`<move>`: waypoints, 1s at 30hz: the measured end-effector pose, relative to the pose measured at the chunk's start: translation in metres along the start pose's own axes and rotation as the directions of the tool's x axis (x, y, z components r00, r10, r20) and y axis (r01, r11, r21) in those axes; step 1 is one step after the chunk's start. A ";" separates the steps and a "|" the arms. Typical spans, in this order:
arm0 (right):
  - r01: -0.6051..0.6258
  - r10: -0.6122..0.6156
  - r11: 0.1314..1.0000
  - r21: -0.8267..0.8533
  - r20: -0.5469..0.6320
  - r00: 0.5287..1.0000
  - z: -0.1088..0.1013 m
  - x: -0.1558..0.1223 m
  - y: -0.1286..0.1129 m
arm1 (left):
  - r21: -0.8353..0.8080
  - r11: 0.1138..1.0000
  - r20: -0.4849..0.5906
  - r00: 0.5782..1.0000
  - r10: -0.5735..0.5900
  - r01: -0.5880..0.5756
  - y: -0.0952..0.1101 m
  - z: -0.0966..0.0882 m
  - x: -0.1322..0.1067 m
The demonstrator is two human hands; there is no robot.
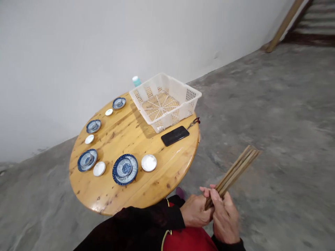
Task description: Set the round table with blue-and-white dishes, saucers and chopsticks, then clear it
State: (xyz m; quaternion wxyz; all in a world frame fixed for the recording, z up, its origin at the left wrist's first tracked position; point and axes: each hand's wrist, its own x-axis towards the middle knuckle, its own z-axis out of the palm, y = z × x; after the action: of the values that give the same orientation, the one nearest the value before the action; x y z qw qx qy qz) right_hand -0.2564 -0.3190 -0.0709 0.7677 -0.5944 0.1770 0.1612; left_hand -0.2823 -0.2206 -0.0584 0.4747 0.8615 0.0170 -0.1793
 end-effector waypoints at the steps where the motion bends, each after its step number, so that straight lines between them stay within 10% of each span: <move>1: -0.006 0.007 1.000 -0.011 0.011 1.000 0.005 0.008 -0.006 | -0.026 1.000 0.007 1.000 0.006 -0.005 0.000 -0.006 0.006; 8: -0.117 0.126 0.987 -0.109 0.085 0.988 0.052 0.059 -0.043 | -0.185 0.980 -0.004 0.997 -0.079 0.077 -0.023 -0.055 0.019; 15: 0.131 -0.046 0.954 -0.269 0.301 0.953 0.100 0.112 -0.120 | -0.314 0.948 -0.268 0.953 -0.144 0.055 -0.058 -0.076 0.002; 23: 0.513 -0.118 0.713 -0.479 0.638 0.761 0.206 0.200 -0.229 | -0.354 0.923 -0.598 0.724 -0.345 0.148 -0.090 -0.065 -0.025; 30: 0.394 0.141 0.439 -0.808 0.495 0.858 0.308 0.293 -0.232 | -0.573 0.802 -0.672 0.463 -0.578 0.170 -0.102 -0.044 -0.031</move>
State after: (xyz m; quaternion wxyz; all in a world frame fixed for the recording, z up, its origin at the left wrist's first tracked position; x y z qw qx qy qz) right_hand 0.1340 -0.0652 0.0629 0.3672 -0.8557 -0.1836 0.3149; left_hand -0.3189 -0.1239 -0.1102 0.5326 0.6881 0.4696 0.1496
